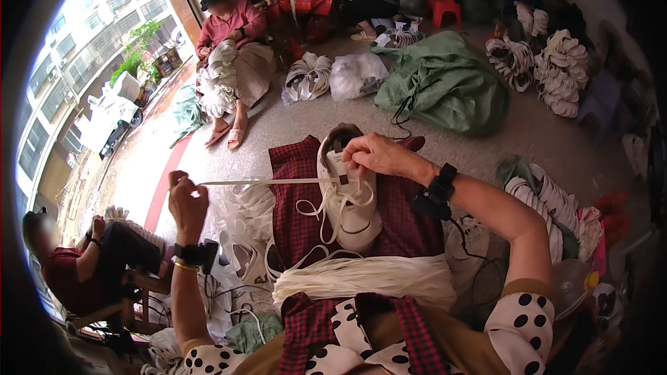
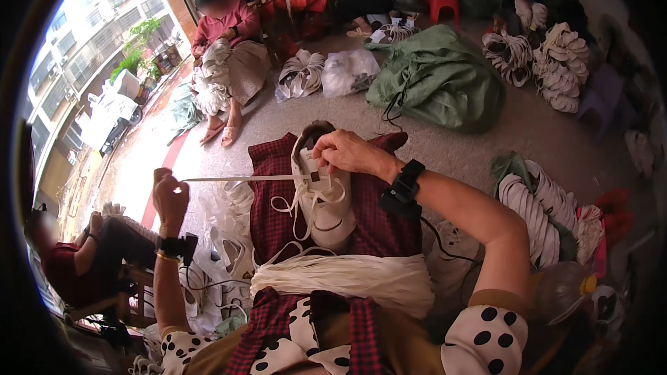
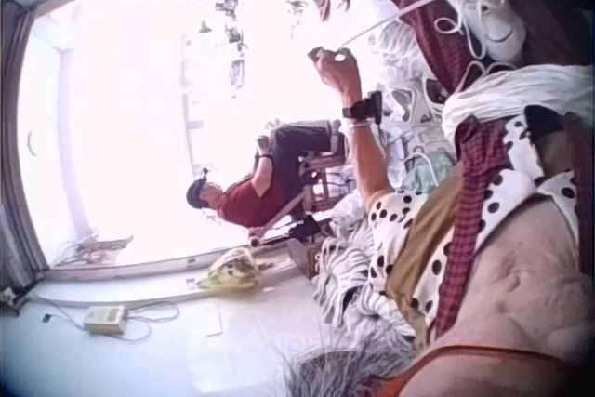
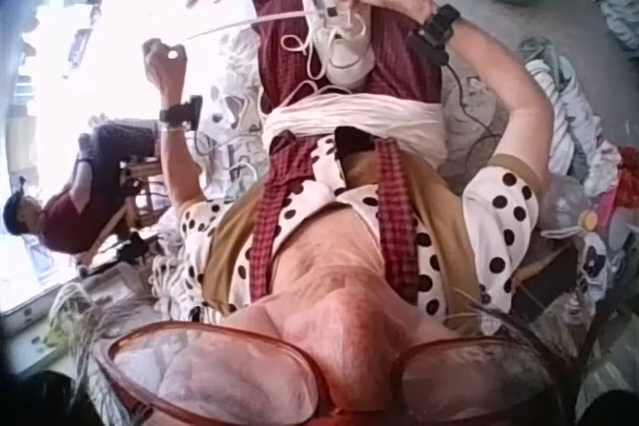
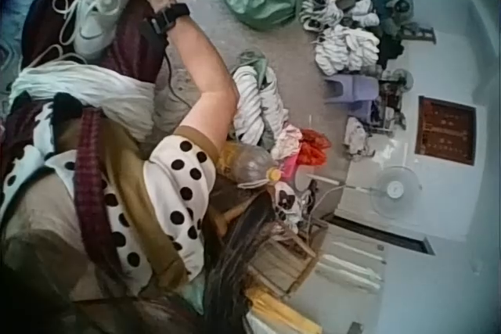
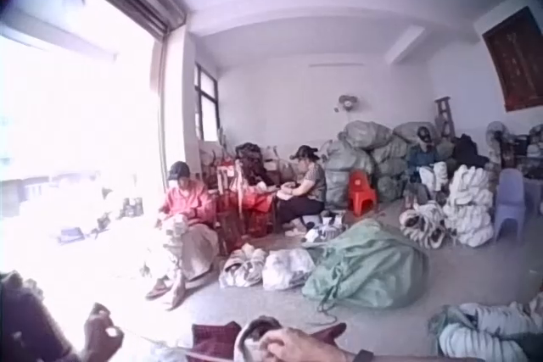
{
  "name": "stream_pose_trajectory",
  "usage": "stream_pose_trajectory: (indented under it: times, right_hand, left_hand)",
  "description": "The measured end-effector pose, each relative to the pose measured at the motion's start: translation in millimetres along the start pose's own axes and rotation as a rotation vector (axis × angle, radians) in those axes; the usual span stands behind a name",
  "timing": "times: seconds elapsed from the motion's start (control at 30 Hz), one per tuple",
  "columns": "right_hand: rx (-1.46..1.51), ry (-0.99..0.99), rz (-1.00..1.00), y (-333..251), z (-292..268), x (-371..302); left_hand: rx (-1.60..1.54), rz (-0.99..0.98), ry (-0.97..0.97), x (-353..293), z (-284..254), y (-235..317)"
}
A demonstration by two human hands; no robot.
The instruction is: Thread laces through the eyelets of a shoe upper.
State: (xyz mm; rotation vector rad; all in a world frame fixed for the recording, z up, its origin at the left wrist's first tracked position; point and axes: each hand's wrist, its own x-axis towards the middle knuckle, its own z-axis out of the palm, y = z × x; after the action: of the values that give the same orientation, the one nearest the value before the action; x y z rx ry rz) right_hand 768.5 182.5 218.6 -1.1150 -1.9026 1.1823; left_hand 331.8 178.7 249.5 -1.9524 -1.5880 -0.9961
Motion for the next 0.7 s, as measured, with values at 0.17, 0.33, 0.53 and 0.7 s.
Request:
stream_pose_trajectory:
  times: [0.17,0.33,0.53,0.7]
  right_hand:
    - [0.009,0.002,-0.032,-3,-2,-8]
    - [0.227,-0.023,-0.014,6,-5,-16]
    - [-0.367,0.096,-0.315,4,8,-41]
    - [-0.487,0.110,-0.464,10,14,-39]
  left_hand:
    - [0.212,-0.180,0.020,-1,1,-82]
    - [-0.129,-0.092,-0.198,-1,38,-10]
    - [-0.477,0.051,-0.347,-19,53,86]
    - [-0.634,0.188,-0.358,-19,50,159]
